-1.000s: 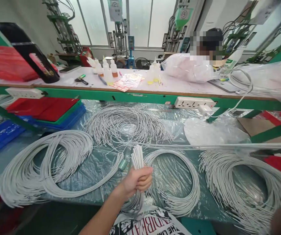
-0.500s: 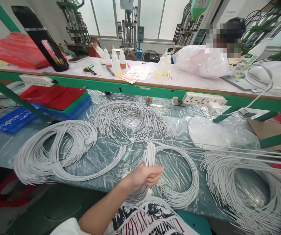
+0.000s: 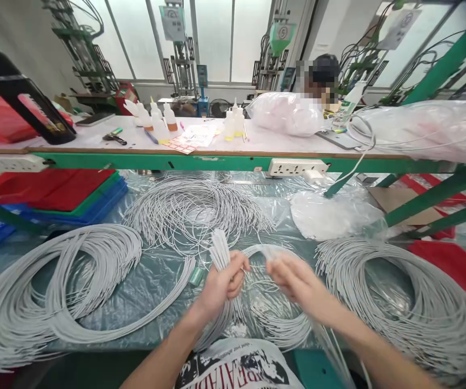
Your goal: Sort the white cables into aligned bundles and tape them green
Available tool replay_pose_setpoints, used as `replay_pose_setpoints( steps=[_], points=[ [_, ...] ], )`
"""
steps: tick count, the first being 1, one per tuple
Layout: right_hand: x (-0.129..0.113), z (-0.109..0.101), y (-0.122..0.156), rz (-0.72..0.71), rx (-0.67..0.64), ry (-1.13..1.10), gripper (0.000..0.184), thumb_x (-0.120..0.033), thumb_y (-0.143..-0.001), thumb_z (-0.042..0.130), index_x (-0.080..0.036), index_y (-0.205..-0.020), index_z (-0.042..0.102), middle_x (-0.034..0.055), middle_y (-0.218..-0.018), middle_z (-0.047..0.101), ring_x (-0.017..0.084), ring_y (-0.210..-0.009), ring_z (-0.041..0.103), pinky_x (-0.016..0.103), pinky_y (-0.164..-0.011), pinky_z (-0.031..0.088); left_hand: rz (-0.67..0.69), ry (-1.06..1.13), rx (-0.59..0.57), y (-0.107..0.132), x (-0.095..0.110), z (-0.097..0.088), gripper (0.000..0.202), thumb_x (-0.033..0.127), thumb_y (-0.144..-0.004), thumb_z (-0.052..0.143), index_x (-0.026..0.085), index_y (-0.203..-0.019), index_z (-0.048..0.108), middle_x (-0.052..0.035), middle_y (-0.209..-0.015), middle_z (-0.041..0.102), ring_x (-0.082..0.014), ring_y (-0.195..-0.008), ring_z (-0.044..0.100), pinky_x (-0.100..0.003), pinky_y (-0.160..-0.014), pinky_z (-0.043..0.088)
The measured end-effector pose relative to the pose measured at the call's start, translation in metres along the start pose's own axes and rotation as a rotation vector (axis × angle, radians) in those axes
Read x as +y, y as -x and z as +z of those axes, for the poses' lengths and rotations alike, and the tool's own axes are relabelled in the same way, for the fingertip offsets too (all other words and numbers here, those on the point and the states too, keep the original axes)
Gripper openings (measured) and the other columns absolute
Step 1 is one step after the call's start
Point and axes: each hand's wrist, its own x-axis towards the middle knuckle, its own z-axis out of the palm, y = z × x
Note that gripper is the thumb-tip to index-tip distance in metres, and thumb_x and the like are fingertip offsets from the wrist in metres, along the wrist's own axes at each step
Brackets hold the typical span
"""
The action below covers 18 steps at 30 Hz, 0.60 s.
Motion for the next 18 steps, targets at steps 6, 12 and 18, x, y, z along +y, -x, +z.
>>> replay_pose_setpoints(
  steps=[6,12,18],
  points=[
    [0.013,0.043,-0.027,0.007,-0.114,-0.149,0.041,-0.059,-0.092,0.05,-0.02,-0.084,0.047,-0.0085,-0.058,0.025,0.006,-0.043,0.015,0.02,-0.037,0.012,0.127,-0.1,0.239,0.005,0.014,-0.001,0.045,0.052,-0.09,0.053,0.013,-0.11,0.06,0.0125,-0.044,0.022,-0.0049,-0.038,0.014,-0.019,-0.037,0.016],
    [0.017,0.052,-0.028,0.13,-0.282,-0.336,0.038,-0.056,-0.093,0.051,-0.02,-0.086,0.046,-0.0093,-0.059,0.026,0.005,-0.043,0.012,0.018,-0.037,0.009,0.134,-0.171,0.304,0.002,0.01,-0.005,0.042,0.048,-0.085,0.063,0.01,-0.104,0.068,0.0106,-0.043,0.026,-0.0044,-0.039,0.019,-0.019,-0.038,0.014],
    [0.018,0.053,-0.028,0.167,-0.274,-0.487,0.033,-0.05,-0.094,0.054,-0.019,-0.087,0.049,-0.0088,-0.059,0.03,0.004,-0.041,0.013,0.017,-0.037,0.009,0.109,-0.225,0.299,0.001,0.011,-0.006,0.045,0.051,-0.084,0.062,0.011,-0.105,0.069,0.009,-0.043,0.031,-0.0051,-0.04,0.024,-0.019,-0.039,0.017]
  ],
)
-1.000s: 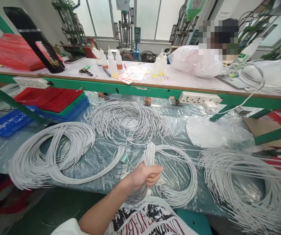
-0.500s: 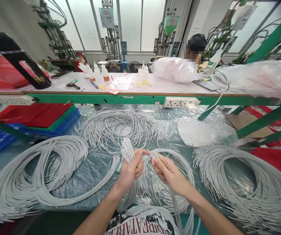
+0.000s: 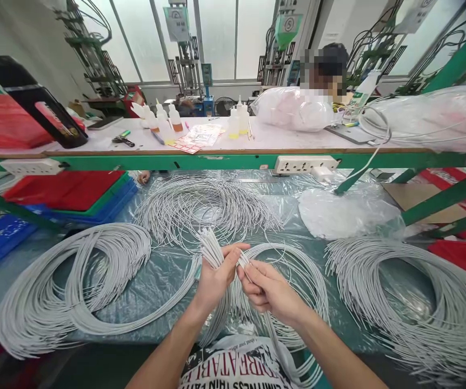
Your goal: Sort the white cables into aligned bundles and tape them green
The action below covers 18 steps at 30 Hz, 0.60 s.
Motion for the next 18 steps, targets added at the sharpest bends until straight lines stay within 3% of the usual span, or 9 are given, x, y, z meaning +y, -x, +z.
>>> replay_pose_setpoints(
  steps=[4,10,18],
  points=[
    [-0.002,0.001,-0.002,-0.004,0.025,-0.011,0.034,-0.052,-0.093,0.055,-0.018,-0.087,0.05,-0.009,-0.059,0.031,0.003,-0.041,0.013,0.017,-0.037,0.01,0.006,-0.017,-0.028,0.0,-0.001,0.0,0.044,0.051,-0.084,0.062,0.013,-0.106,0.07,0.0061,-0.05,0.043,-0.0035,-0.04,0.024,-0.019,-0.039,0.017],
    [-0.007,0.008,-0.01,0.004,0.135,0.062,0.046,-0.063,-0.085,0.058,-0.019,-0.082,0.047,-0.0107,-0.055,0.025,0.004,-0.041,0.01,0.017,-0.036,0.007,0.018,-0.088,0.003,-0.004,-0.005,-0.006,0.042,0.049,-0.083,0.063,0.014,-0.106,0.071,0.0053,-0.055,0.042,-0.004,-0.043,0.027,-0.018,-0.041,0.022],
    [-0.024,0.014,-0.02,0.089,0.177,0.123,0.061,-0.079,-0.084,0.038,-0.02,-0.071,0.043,-0.0111,-0.047,0.02,0.005,-0.04,0.007,0.018,-0.036,0.005,0.08,-0.216,-0.009,-0.001,-0.01,-0.011,0.046,0.05,-0.085,0.059,0.014,-0.111,0.072,0.0003,-0.06,0.054,-0.0082,-0.049,0.04,-0.02,-0.047,0.032]
  ],
)
